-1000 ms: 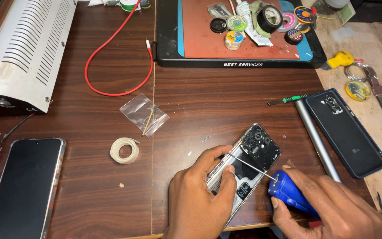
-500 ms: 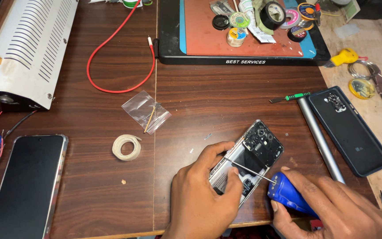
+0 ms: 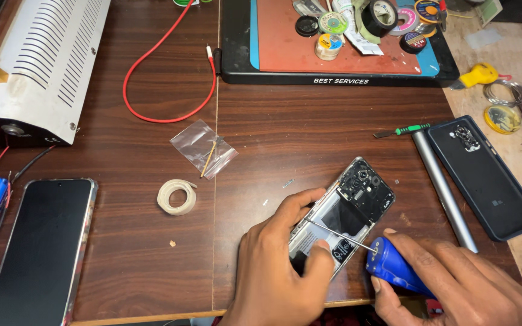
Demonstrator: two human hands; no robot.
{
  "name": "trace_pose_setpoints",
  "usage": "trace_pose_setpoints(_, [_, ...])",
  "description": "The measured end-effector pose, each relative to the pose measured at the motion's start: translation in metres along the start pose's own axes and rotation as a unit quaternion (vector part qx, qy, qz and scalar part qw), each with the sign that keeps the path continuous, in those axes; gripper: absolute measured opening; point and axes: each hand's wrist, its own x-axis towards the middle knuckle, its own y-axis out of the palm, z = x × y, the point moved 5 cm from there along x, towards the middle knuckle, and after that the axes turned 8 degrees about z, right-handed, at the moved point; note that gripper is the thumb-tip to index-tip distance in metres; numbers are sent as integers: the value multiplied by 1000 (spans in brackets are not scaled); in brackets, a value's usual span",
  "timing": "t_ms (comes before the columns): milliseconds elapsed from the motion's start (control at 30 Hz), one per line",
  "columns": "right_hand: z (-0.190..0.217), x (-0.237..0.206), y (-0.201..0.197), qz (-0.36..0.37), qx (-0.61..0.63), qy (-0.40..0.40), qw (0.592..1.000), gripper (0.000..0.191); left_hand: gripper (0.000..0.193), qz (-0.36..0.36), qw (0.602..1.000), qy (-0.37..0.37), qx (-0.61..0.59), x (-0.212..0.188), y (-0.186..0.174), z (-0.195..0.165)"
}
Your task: The person repairs a smartphone at a workbench. They use a metal pry tool to work around the phone's back cover, remove the cover, handle small internal components and a toothpick, then use a blue electric screwdriver to unscrew and resecure parts of the phone body.
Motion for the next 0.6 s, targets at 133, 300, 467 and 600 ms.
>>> trace_pose_setpoints(133, [12, 3, -13, -25, 30, -42, 998, 67, 38, 0, 997, -65, -30, -2, 1, 10])
trace_pose_setpoints(300, [16, 9, -46, -151, 120, -13, 981, 48, 37, -20, 995, -102, -3, -2, 7, 20])
trace_pose_setpoints(467, [12, 23, -56, -181, 90, 71, 977, 43, 39, -56, 991, -119, 17, -2, 11, 29])
trace_pose_setpoints(600, [13, 27, -53, -173, 83, 87, 978, 44, 36, -62, 992, -111, 5, -3, 11, 32])
